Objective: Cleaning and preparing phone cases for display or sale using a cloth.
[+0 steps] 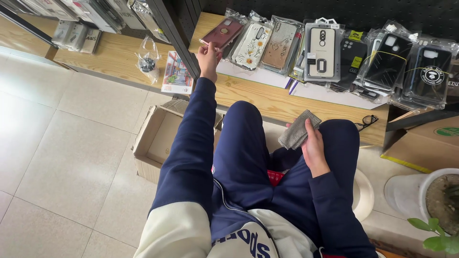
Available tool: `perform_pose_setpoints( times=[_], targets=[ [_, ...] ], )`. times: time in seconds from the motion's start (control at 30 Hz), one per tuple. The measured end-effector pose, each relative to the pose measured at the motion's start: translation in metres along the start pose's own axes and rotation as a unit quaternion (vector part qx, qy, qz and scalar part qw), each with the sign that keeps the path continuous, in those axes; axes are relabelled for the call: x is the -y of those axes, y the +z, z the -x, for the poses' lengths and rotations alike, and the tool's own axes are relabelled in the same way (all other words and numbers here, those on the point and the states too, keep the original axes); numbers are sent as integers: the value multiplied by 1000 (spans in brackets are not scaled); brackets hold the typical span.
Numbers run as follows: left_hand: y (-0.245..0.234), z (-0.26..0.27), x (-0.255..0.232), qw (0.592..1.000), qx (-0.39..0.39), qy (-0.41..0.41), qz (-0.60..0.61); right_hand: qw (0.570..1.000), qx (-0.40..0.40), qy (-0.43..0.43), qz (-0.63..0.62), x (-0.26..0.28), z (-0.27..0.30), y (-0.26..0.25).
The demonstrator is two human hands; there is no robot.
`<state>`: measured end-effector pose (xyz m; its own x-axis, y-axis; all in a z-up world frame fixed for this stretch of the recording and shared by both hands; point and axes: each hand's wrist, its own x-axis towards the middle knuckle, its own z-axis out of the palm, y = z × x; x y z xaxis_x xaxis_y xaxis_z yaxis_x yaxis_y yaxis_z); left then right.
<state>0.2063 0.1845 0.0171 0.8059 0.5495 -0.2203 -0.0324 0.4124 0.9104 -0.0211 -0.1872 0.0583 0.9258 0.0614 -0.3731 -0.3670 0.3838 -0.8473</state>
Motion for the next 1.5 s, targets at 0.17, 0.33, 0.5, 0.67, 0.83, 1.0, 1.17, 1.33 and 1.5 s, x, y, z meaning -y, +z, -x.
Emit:
perform_pose_setpoints(
  times=[0.17, 0.33, 0.5, 0.67, 0.83, 1.0, 1.17, 1.33, 1.5],
  targets=[
    [4, 20, -15, 995, 15, 26, 95, 1000, 0, -1, 0, 1, 0, 1],
    [-10, 48, -22, 993, 54, 31, 97, 1000, -4, -9, -4, 0, 0, 1],
    [-12, 108, -36, 984, 171, -4, 58, 999, 8, -13, 33, -3, -1, -4],
    [-3, 197, -7, 984, 155, -45, 72, 995, -50, -83, 36, -17, 3, 5],
    [-16, 271, 54, 970, 178, -152, 71, 976, -71, -147, 143, -36, -12, -24],
    [-21, 303, 103, 953, 242, -183, -1, 932, -80, -255, 244, -47, -21, -29],
    [-20, 315, 95, 949, 258, -179, -14, 854, -62, -371, 359, -44, 0, -19],
    [-21, 316, 102, 943, 270, -192, -23, 790, -75, -442, 418, -33, 11, -11],
    [-29, 301, 119, 940, 284, -188, -36, 769, -115, -471, 417, -24, 20, -5]
  ],
)
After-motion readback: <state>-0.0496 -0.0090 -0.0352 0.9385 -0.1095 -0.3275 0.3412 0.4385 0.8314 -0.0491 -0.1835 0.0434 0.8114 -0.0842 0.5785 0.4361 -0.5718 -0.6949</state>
